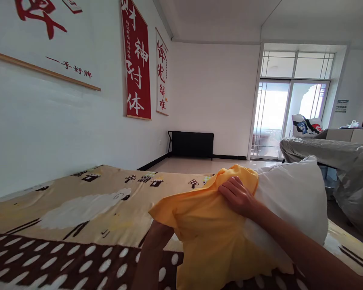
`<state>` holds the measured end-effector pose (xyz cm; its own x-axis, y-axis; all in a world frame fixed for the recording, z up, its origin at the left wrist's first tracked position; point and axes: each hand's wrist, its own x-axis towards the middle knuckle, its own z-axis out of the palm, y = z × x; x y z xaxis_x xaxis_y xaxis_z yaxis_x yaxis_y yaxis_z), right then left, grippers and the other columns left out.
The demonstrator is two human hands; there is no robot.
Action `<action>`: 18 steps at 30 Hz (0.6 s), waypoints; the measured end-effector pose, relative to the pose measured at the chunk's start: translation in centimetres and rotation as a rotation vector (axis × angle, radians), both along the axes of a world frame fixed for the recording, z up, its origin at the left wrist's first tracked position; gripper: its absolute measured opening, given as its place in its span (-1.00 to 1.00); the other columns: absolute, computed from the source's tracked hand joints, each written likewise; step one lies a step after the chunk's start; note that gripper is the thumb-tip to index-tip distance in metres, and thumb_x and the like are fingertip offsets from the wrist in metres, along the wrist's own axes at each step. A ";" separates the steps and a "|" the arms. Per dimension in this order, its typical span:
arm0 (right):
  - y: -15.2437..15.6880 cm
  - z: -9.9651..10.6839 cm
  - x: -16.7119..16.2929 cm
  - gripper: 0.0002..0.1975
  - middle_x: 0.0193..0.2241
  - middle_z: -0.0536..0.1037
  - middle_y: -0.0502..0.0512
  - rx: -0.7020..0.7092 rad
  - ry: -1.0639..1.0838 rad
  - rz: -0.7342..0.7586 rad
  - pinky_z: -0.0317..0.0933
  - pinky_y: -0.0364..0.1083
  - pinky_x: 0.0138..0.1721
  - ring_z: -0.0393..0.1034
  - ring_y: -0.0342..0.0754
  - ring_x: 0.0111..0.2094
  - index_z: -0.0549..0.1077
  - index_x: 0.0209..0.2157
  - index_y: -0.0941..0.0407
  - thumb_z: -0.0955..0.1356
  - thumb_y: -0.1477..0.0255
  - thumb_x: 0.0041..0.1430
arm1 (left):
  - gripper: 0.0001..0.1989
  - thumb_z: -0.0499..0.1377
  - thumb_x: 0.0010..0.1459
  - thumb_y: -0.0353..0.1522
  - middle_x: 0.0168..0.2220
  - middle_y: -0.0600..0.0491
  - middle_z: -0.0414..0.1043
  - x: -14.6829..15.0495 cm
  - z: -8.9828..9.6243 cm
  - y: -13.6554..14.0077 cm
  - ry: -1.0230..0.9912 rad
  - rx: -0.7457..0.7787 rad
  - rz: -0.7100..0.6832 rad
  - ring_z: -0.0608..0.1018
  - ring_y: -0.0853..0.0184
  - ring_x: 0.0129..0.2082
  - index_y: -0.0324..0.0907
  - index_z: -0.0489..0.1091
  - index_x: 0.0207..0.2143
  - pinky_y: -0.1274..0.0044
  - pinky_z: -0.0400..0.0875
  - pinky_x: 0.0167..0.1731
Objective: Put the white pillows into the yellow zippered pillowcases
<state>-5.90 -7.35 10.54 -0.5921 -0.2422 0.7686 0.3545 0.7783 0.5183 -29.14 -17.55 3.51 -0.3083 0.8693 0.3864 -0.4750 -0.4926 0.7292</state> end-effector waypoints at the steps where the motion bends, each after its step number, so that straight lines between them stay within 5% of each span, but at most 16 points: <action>1: 0.0 0.0 0.0 -0.76 -0.45 0.37 0.10 -0.001 -0.003 -0.005 0.13 -0.08 -0.26 0.15 -0.09 -0.38 0.38 -0.35 0.17 0.14 0.66 0.20 | -0.53 0.45 -0.39 -0.32 -0.20 -0.09 0.53 -0.2 -0.2 0.1 -0.011 0.000 -0.005 0.55 0.06 -0.22 -0.17 0.53 -0.30 0.40 0.51 -0.29; 11: -0.1 0.9 -0.7 -0.73 -0.47 0.38 0.07 0.003 -0.103 -0.101 0.07 -0.06 -0.21 0.18 -0.09 -0.38 0.37 -0.42 0.14 0.13 0.64 0.23 | -0.60 0.44 -0.34 -0.31 -0.35 -0.06 0.53 -2.5 -0.9 1.7 -0.130 0.022 -0.013 0.56 0.21 -0.37 -0.22 0.49 -0.36 0.51 0.49 -0.45; 18: -4.4 5.5 -3.5 -0.92 -0.28 0.46 0.08 -0.590 0.070 0.052 0.08 -0.05 -0.12 0.28 -0.08 -0.23 0.36 -0.27 0.11 0.26 0.45 0.19 | -0.54 0.44 -0.36 -0.28 -0.36 0.05 0.50 0.5 1.3 0.9 -0.277 0.019 0.125 0.53 0.33 -0.40 -0.16 0.47 -0.32 0.58 0.47 -0.46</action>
